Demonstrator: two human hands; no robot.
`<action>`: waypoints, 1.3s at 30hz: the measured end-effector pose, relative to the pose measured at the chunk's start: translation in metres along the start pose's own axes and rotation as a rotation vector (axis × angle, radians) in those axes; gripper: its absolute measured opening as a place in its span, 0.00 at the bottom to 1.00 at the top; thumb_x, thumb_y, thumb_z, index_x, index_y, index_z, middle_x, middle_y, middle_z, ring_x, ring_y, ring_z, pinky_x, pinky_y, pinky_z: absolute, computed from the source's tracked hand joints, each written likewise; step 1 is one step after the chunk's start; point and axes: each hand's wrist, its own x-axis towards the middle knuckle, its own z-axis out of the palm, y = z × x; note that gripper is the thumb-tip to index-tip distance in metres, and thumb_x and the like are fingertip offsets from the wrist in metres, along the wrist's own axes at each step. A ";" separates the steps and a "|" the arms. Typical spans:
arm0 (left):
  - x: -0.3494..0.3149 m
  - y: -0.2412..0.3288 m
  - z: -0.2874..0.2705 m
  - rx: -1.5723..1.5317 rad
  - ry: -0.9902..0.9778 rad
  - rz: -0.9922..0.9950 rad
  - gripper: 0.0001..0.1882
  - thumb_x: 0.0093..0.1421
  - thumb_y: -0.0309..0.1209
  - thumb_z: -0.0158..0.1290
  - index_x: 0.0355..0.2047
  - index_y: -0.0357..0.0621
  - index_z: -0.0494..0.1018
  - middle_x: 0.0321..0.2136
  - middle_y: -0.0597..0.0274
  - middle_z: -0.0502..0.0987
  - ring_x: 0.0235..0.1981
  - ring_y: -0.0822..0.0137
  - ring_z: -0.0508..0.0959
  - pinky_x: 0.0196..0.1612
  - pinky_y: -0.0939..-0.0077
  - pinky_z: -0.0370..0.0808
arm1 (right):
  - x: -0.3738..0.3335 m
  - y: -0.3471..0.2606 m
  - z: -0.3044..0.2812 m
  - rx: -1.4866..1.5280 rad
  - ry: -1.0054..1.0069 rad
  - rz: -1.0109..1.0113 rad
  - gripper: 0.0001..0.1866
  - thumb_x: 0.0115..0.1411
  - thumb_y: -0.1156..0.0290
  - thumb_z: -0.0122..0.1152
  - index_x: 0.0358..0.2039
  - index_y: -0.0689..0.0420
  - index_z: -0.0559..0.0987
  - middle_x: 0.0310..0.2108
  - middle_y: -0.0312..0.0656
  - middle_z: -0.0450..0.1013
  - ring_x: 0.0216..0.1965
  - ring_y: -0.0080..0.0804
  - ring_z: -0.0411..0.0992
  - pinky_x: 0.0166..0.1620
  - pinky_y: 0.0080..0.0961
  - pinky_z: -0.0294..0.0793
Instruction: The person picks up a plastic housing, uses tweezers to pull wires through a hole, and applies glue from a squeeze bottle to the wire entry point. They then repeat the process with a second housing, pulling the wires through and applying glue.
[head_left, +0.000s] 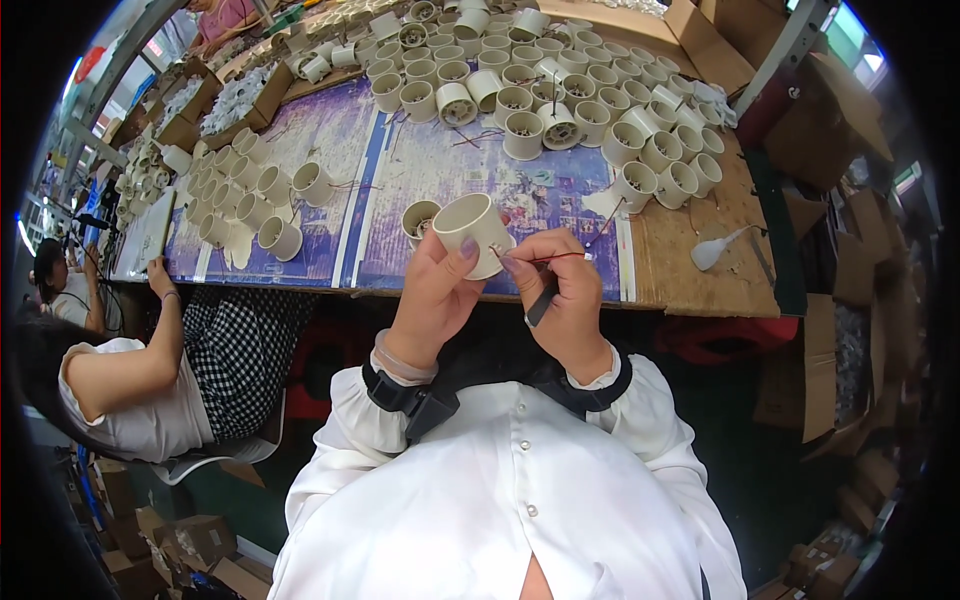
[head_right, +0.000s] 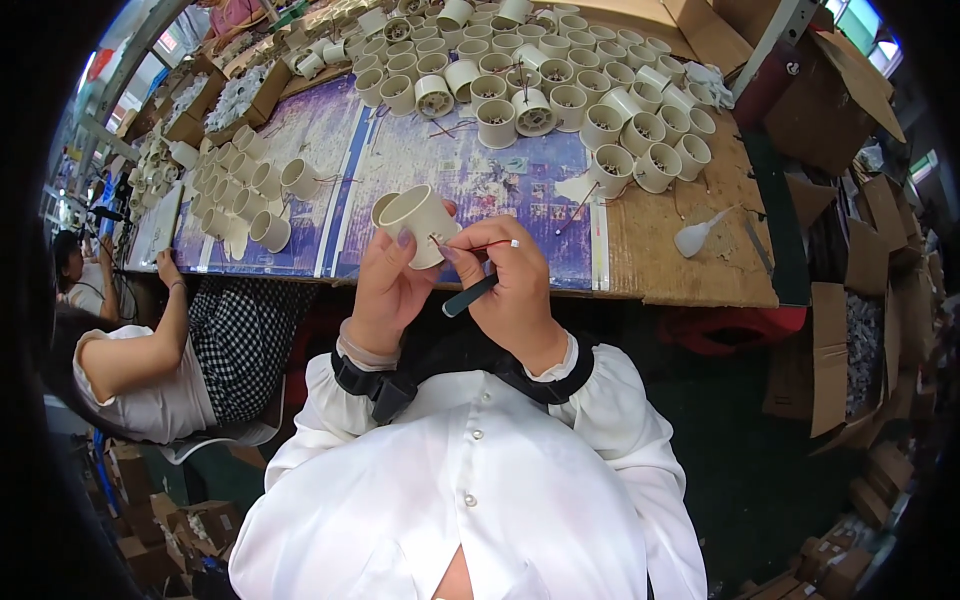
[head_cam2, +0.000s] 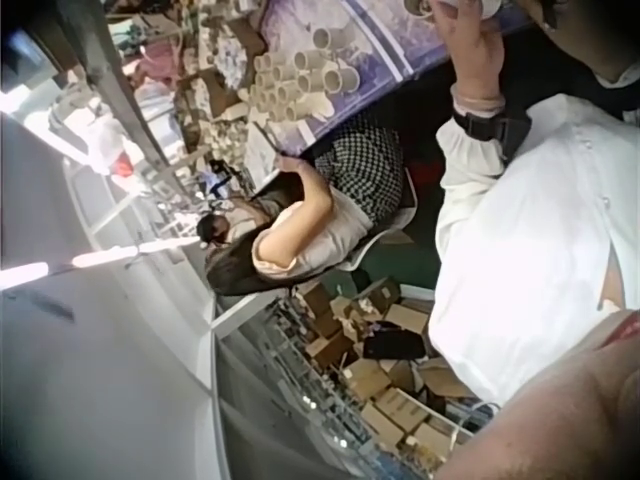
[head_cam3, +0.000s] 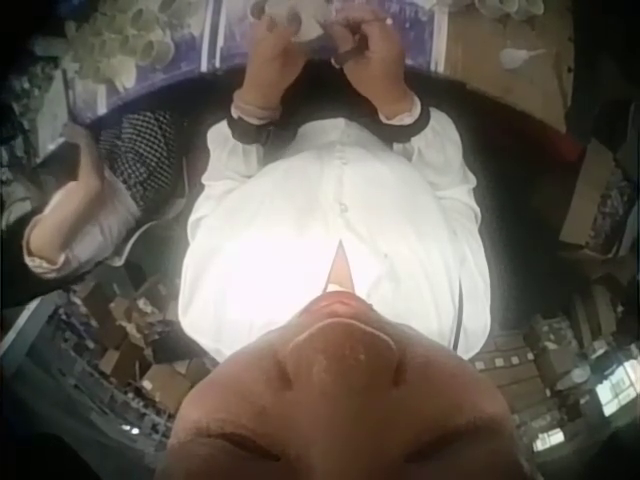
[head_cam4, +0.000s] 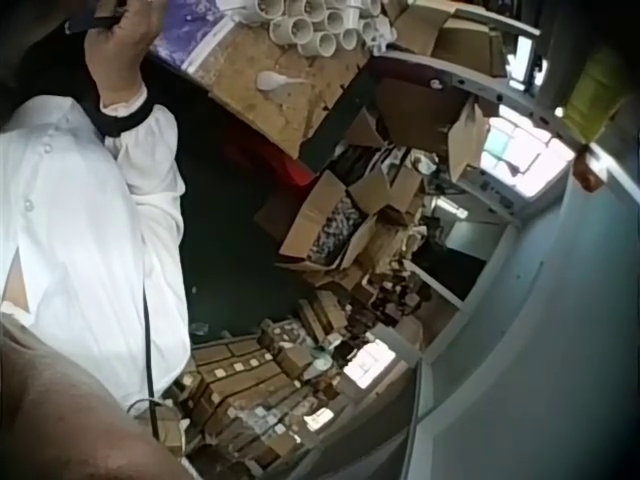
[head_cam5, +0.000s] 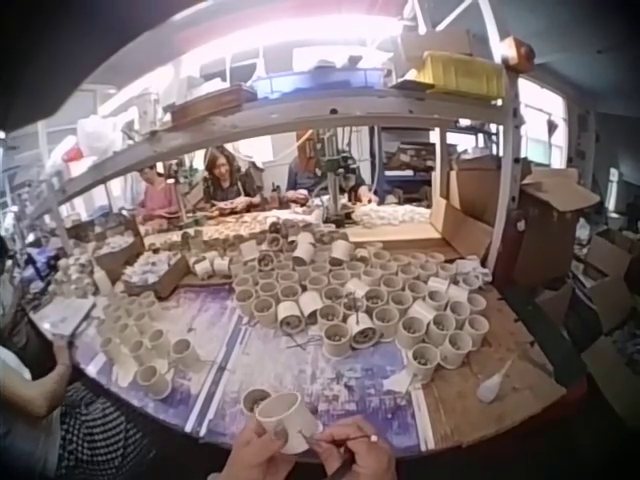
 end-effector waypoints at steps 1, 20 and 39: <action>0.001 -0.001 0.002 -0.042 0.034 -0.031 0.29 0.58 0.27 0.58 0.58 0.40 0.58 0.52 0.54 0.69 0.52 0.65 0.71 0.55 0.70 0.68 | 0.001 0.000 0.000 -0.010 -0.001 -0.025 0.03 0.57 0.79 0.63 0.31 0.62 0.76 0.30 0.38 0.71 0.25 0.21 0.66 0.25 0.16 0.63; 0.012 0.015 -0.006 0.947 0.256 0.555 0.27 0.46 0.19 0.61 0.47 0.42 0.65 0.43 0.60 0.73 0.40 0.69 0.75 0.42 0.77 0.74 | -0.002 0.013 -0.041 0.168 -0.146 0.418 0.14 0.60 0.77 0.58 0.46 0.56 0.69 0.47 0.37 0.70 0.38 0.20 0.66 0.37 0.17 0.65; 0.003 0.003 -0.008 0.972 0.185 0.490 0.29 0.40 0.19 0.64 0.44 0.44 0.67 0.39 0.61 0.73 0.40 0.65 0.76 0.44 0.75 0.73 | -0.033 0.041 -0.059 -0.016 0.014 0.368 0.09 0.63 0.78 0.56 0.43 0.63 0.78 0.41 0.35 0.74 0.40 0.20 0.69 0.48 0.16 0.67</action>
